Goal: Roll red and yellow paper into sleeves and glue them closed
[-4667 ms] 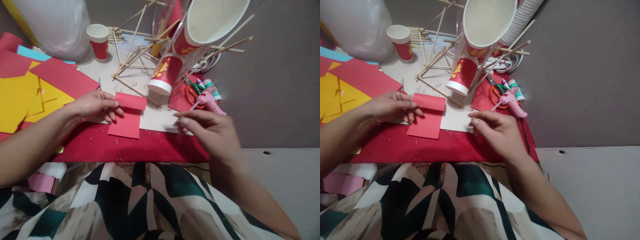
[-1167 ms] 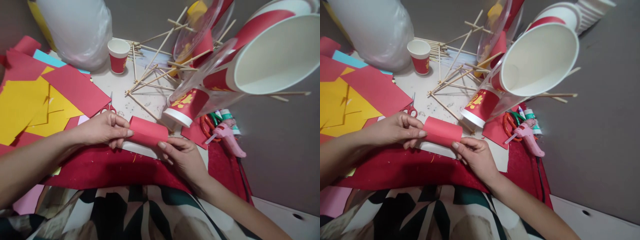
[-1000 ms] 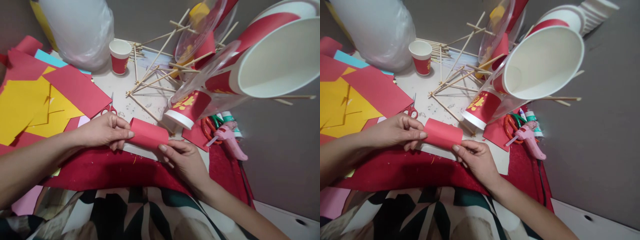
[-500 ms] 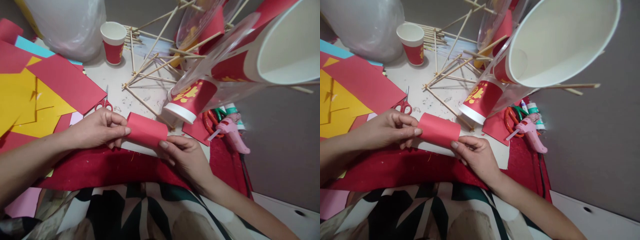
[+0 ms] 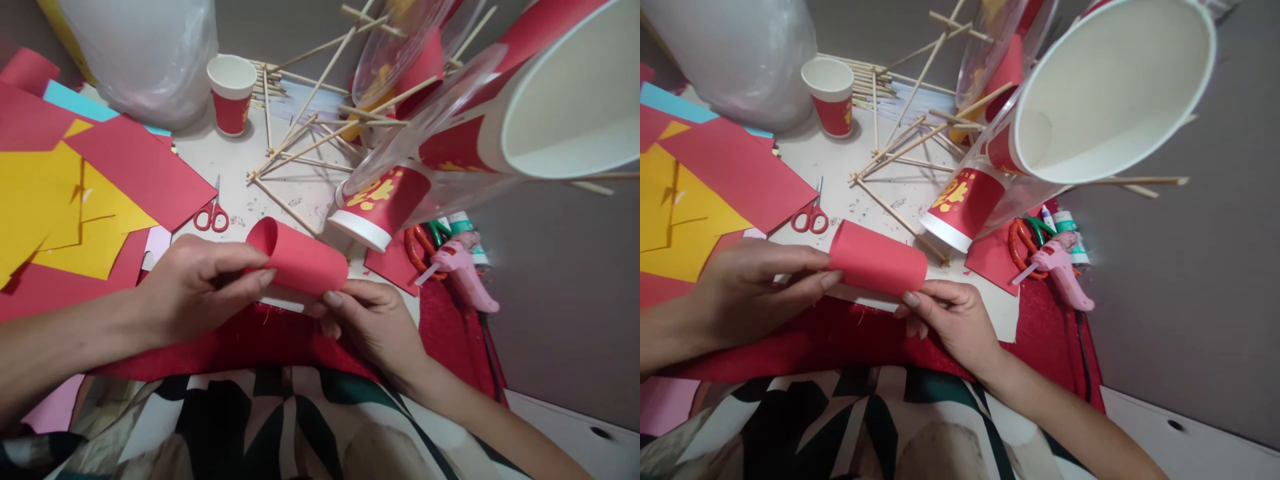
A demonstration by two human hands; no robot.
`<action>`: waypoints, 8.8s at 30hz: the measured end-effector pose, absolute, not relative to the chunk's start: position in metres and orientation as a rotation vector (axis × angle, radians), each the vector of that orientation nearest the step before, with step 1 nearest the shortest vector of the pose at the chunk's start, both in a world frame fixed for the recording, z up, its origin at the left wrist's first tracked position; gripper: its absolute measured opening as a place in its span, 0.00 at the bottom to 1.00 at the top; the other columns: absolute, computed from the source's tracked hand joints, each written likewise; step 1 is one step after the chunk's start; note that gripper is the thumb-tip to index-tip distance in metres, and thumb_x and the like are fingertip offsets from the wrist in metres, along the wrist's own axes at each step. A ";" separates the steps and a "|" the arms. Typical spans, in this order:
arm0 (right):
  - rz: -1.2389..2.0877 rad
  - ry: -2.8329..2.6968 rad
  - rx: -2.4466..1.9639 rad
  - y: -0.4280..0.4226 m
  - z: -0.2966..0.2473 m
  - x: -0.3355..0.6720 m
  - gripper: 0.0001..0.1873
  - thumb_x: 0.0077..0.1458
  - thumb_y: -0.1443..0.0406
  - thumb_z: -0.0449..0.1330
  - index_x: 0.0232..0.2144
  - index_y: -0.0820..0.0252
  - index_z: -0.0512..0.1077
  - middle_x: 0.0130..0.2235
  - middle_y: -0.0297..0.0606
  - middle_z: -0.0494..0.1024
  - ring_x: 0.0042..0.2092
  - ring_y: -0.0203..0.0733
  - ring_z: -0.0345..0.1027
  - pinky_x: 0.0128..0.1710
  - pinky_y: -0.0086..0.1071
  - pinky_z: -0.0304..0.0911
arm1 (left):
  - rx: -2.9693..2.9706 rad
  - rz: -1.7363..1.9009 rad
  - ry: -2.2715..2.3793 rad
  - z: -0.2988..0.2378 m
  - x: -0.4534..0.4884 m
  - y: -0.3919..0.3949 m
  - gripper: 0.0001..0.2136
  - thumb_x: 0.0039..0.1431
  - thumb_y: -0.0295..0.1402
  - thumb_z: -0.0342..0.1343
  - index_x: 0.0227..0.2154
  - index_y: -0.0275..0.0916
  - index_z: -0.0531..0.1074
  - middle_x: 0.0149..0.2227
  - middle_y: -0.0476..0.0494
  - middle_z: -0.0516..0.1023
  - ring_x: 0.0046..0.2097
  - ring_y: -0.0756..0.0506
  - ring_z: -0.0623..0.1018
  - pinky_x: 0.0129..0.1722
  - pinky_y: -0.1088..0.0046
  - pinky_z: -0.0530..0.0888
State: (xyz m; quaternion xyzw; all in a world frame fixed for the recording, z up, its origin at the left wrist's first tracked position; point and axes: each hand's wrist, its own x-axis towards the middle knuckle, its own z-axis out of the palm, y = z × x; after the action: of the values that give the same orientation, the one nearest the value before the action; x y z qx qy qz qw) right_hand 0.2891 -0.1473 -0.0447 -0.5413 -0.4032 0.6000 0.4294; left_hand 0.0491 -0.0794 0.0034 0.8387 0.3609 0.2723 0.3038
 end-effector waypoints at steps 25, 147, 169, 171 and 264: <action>1.891 -0.644 -1.147 -0.139 -0.051 0.296 0.17 0.46 0.53 0.71 0.22 0.60 0.75 0.21 0.34 0.75 0.18 0.29 0.59 0.16 0.22 0.56 | 1.645 1.213 0.946 -0.002 0.039 -0.077 0.21 0.62 0.39 0.59 0.57 0.40 0.70 0.42 0.42 0.81 0.43 0.46 0.80 0.42 0.73 0.77; 1.509 -0.695 -1.027 -0.160 0.001 0.290 0.16 0.43 0.52 0.74 0.21 0.53 0.74 0.22 0.29 0.76 0.17 0.29 0.55 0.16 0.27 0.52 | 0.628 0.735 0.838 -0.022 0.042 -0.062 0.09 0.61 0.33 0.59 0.41 0.36 0.78 0.45 0.36 0.79 0.39 0.43 0.81 0.31 0.67 0.83; 1.549 -0.706 -0.837 -0.159 -0.013 0.286 0.09 0.50 0.57 0.71 0.25 0.53 0.78 0.23 0.29 0.78 0.20 0.28 0.65 0.20 0.21 0.63 | 0.847 0.760 0.775 -0.020 0.034 -0.055 0.10 0.50 0.29 0.68 0.35 0.35 0.76 0.34 0.44 0.81 0.32 0.48 0.81 0.31 0.73 0.80; 1.523 -0.720 -0.811 -0.160 -0.012 0.286 0.10 0.51 0.58 0.70 0.24 0.54 0.77 0.22 0.28 0.77 0.19 0.27 0.64 0.21 0.21 0.63 | 0.891 0.782 0.762 -0.020 0.032 -0.054 0.10 0.49 0.29 0.69 0.34 0.35 0.76 0.33 0.46 0.81 0.30 0.49 0.80 0.31 0.74 0.79; 1.385 -0.834 -0.962 -0.169 -0.013 0.288 0.09 0.47 0.55 0.72 0.26 0.48 0.77 0.17 0.26 0.73 0.15 0.30 0.59 0.14 0.25 0.55 | 0.997 0.714 0.831 -0.013 0.024 -0.048 0.11 0.45 0.31 0.59 0.33 0.34 0.79 0.34 0.40 0.82 0.37 0.42 0.79 0.39 0.67 0.74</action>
State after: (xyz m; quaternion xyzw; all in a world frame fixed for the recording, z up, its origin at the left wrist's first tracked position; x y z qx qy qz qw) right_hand 0.2878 -0.1685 -0.0128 -0.4133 -0.3584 0.5946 0.5892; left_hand 0.0243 -0.0480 -0.0127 0.4542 0.3785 0.3254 0.7379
